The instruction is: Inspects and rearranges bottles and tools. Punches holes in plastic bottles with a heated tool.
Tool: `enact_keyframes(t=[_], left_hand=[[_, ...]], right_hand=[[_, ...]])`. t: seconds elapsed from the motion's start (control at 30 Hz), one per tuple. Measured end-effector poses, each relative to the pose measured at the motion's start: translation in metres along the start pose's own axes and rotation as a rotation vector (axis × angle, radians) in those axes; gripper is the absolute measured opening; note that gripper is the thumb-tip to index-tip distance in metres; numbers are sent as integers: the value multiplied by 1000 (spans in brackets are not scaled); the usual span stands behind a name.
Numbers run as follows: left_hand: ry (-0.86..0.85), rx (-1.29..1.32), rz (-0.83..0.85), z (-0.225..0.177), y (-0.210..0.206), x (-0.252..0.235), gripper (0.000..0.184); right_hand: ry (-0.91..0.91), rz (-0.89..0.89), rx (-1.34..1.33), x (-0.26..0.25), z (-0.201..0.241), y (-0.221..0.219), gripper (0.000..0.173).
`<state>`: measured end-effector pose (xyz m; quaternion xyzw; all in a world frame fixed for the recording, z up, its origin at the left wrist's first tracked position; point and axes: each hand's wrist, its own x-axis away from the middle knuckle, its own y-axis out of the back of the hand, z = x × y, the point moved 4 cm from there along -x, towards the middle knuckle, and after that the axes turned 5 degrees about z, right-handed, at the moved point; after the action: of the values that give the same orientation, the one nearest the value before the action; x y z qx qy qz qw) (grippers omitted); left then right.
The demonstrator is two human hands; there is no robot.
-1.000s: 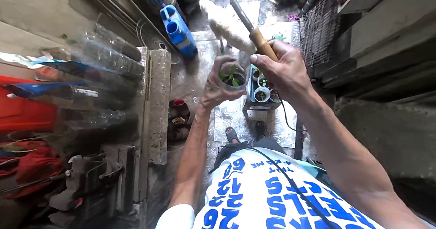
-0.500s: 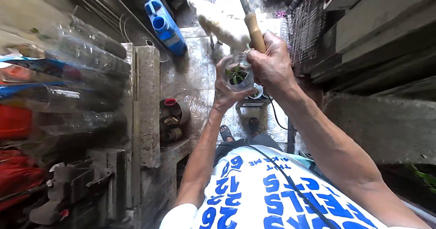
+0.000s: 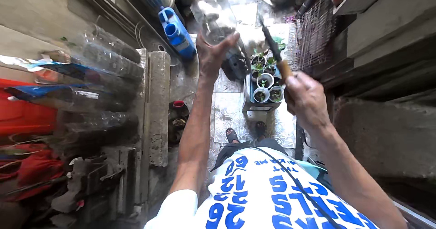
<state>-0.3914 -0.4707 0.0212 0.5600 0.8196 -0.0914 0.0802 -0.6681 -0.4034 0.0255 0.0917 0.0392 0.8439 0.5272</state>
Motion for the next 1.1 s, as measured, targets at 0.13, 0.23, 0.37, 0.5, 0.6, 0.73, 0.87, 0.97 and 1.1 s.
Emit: enact_keyframes(t=[0.13, 0.23, 0.37, 0.5, 0.6, 0.73, 0.87, 0.97, 1.1], left_hand=[[4, -76, -10, -19, 9, -29, 87], [44, -118, -70, -25, 13, -41, 81], [46, -142, -104, -25, 15, -46, 77], [50, -148, -136, -24, 15, -45, 77], [51, -129, -162, -23, 17, -45, 78], [32, -109, -143, -22, 18, -46, 82], [12, -115, -141, -22, 18, -45, 80], [-14, -110, -132, -20, 17, -42, 79], [-25, -183, -149, -19, 18, -36, 87]], right_hand=[[9, 68, 73, 28, -24, -16, 34], [35, 71, 116, 33, -29, -25, 35], [43, 71, 162, 28, -26, -29, 34], [50, 72, 175, 25, -23, -29, 33], [40, 75, 183, 24, -23, -30, 33], [42, 78, 191, 21, -23, -32, 33], [40, 79, 188, 20, -24, -32, 32], [53, 74, 191, 19, -24, -35, 31], [38, 74, 233, 16, -23, -39, 32]])
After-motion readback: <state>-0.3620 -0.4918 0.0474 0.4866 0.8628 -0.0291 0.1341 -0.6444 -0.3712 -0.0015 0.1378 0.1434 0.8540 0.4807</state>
